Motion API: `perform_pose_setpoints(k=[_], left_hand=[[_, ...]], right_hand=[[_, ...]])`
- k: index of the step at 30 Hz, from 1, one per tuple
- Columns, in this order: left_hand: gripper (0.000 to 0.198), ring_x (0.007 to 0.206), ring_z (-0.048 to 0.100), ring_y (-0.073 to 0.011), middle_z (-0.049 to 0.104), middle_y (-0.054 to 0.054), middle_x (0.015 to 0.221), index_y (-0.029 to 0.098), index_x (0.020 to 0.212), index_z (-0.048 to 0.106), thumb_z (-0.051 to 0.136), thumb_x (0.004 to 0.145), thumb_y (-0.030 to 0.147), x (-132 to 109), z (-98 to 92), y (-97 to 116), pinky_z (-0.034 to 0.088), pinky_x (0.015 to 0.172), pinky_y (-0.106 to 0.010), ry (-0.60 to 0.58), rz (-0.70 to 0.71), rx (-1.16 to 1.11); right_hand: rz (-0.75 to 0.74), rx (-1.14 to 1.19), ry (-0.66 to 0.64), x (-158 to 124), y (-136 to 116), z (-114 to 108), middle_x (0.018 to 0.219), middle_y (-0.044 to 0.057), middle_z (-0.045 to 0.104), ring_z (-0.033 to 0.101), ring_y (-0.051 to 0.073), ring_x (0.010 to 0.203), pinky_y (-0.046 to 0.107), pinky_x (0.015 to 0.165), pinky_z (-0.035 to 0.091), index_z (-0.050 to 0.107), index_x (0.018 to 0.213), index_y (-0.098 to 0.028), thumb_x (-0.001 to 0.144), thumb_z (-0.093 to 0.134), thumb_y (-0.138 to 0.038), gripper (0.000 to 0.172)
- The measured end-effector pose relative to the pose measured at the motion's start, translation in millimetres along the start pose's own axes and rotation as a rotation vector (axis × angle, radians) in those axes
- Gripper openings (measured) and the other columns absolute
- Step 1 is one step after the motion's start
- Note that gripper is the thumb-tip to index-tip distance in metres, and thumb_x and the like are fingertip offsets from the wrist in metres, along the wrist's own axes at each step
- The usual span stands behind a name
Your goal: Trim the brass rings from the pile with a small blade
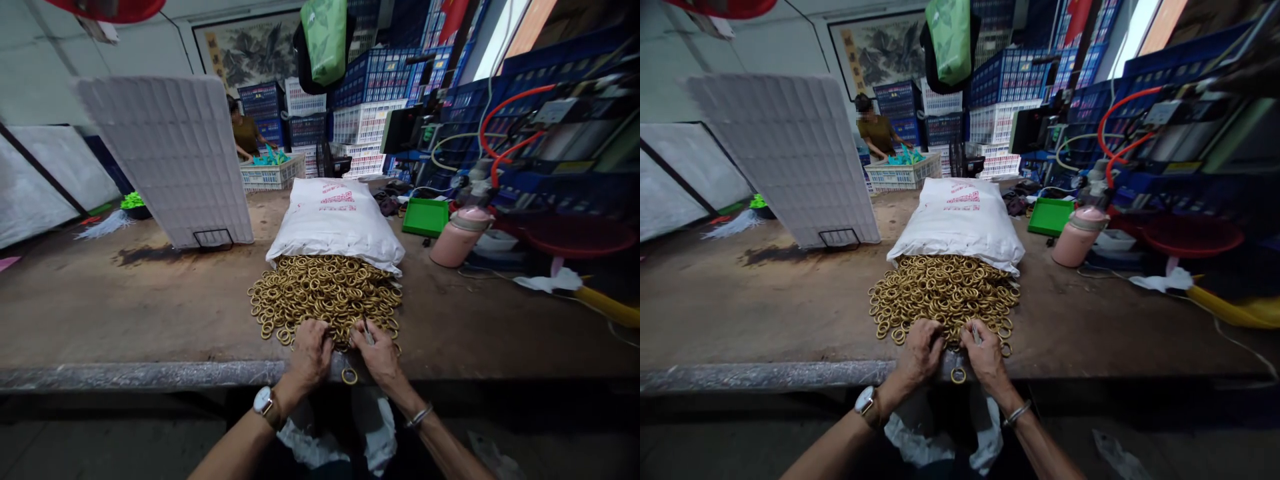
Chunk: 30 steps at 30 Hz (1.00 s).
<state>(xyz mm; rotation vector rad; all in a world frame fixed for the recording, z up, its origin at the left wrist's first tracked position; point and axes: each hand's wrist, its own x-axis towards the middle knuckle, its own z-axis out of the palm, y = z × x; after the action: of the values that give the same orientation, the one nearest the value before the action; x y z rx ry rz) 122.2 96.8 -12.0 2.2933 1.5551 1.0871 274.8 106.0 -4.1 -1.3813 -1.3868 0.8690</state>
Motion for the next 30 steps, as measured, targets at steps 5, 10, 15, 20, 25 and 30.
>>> perform_pose_setpoints(k=[5, 10, 15, 20, 25, 30], left_hand=[[0.017, 0.072, 0.05, -0.015, 0.055, -0.004, 0.079, 0.016, 0.092, 0.052, 0.045, 0.077, 0.015, 7.8, -13.3, 12.9, 0.042, 0.069, -0.029, 0.055, -0.199, -0.32], [0.011, 0.058, 0.048, -0.0102, 0.053, 0.002, 0.066, 0.016, 0.078, 0.055, 0.047, 0.077, 0.023, 11.5, -26.5, 34.1, 0.04, 0.054, -0.021, -0.113, -0.457, -0.808], [0.016, 0.058, 0.048, -0.0103, 0.053, 0.002, 0.062, 0.015, 0.069, 0.055, 0.047, 0.078, 0.024, 4.4, -30.7, 33.3, 0.041, 0.057, -0.021, -0.06, -0.423, -0.759], [0.013, 0.064, 0.053, -0.0127, 0.058, -0.001, 0.067, 0.017, 0.074, 0.059, 0.047, 0.079, 0.017, -6.2, -26.8, 17.4, 0.042, 0.064, -0.024, 0.019, -0.179, -0.377], [0.013, 0.065, 0.054, -0.0141, 0.06, -0.003, 0.07, 0.018, 0.078, 0.059, 0.046, 0.079, 0.016, -10.7, -27.1, 14.3, 0.042, 0.064, -0.026, 0.022, -0.109, -0.325], [0.014, 0.059, 0.05, -0.0112, 0.055, 0.001, 0.063, 0.017, 0.071, 0.055, 0.046, 0.081, 0.022, -8.6, -35.9, 25.2, 0.04, 0.059, -0.023, -0.037, -0.334, -0.602]], right_hand=[[0.013, 0.028, -0.096, -6.0, -11.7, 1.3, 0.048, -0.005, 0.048, 0.044, 0.011, 0.048, 0.022, 0.051, 0.038, 0.048, 0.063, -0.02, 0.071, 0.049, -0.039, 0.02], [-0.004, 0.054, -0.179, -12.6, -21.4, 4.5, 0.053, -0.005, 0.046, 0.043, 0.01, 0.051, 0.021, 0.052, 0.036, 0.047, 0.063, -0.019, 0.073, 0.05, -0.038, 0.021], [-0.012, 0.054, -0.288, -13.9, -21.5, 8.3, 0.057, -0.005, 0.046, 0.044, 0.009, 0.053, 0.021, 0.054, 0.037, 0.048, 0.068, -0.019, 0.076, 0.048, -0.04, 0.023], [0.046, 0.052, -0.306, -14.5, -22.1, 14.1, 0.055, -0.005, 0.046, 0.043, 0.01, 0.053, 0.021, 0.052, 0.036, 0.05, 0.071, -0.019, 0.078, 0.045, -0.045, 0.028], [0.123, 0.111, -0.326, -14.0, -21.4, 22.0, 0.055, -0.005, 0.045, 0.041, 0.009, 0.052, 0.02, 0.051, 0.035, 0.047, 0.063, -0.019, 0.078, 0.044, -0.046, 0.031], [0.12, 0.12, -0.308, -12.2, -26.6, 26.2, 0.058, -0.004, 0.047, 0.043, 0.01, 0.055, 0.02, 0.053, 0.036, 0.051, 0.067, -0.018, 0.077, 0.045, -0.043, 0.027]])
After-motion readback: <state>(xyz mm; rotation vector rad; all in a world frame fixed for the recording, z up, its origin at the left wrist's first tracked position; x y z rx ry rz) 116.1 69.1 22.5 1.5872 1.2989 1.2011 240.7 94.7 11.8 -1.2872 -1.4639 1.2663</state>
